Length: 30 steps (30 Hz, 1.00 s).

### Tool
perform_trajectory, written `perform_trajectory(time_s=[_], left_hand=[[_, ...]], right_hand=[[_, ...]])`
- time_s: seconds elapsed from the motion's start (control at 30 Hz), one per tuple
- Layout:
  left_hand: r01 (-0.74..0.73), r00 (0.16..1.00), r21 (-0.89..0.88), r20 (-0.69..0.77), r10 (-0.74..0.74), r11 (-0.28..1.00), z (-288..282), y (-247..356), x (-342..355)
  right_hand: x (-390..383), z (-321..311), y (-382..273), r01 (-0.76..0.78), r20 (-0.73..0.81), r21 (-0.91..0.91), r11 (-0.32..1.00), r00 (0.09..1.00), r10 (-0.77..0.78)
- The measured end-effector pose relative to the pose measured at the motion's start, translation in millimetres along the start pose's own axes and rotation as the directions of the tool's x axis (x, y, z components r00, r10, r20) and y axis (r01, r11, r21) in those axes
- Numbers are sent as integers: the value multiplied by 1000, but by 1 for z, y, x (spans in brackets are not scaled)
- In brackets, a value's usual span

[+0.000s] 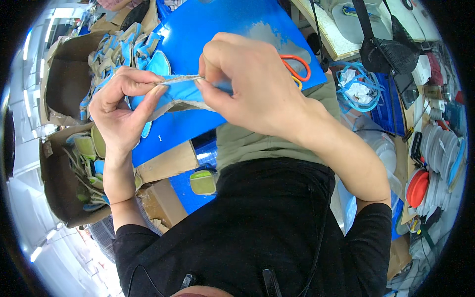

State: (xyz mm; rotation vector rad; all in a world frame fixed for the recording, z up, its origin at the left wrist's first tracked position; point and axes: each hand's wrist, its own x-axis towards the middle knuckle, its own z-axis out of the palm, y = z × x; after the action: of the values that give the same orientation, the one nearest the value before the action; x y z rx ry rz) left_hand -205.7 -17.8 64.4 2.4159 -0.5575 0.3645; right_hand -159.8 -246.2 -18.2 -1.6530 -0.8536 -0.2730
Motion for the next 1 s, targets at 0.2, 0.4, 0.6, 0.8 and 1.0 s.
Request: perform_trajectory(time_s=[0.2,0.4,0.6,0.8,1.0], left_hand=[[-51,998,17,29,50,999,-11,18,4],[25,986,-23,167,-21,999,-27,30,24],[136,916,-228,399,-35,964,-34,4,65],[277,833,-385,553,-21,881,-30,-47,107],[377,765,-482,644,27,791,-19,-107,144]], right_hand=[[0,-13,-12,-16,36,23,1000,999,15],[10,-27,-27,-239,204,158,958,957,205],[18,-30,-20,-590,470,478,651,798,378],[38,-22,-10,-680,475,600,421,726,497],[62,-8,16,-683,427,661,311,684,592]])
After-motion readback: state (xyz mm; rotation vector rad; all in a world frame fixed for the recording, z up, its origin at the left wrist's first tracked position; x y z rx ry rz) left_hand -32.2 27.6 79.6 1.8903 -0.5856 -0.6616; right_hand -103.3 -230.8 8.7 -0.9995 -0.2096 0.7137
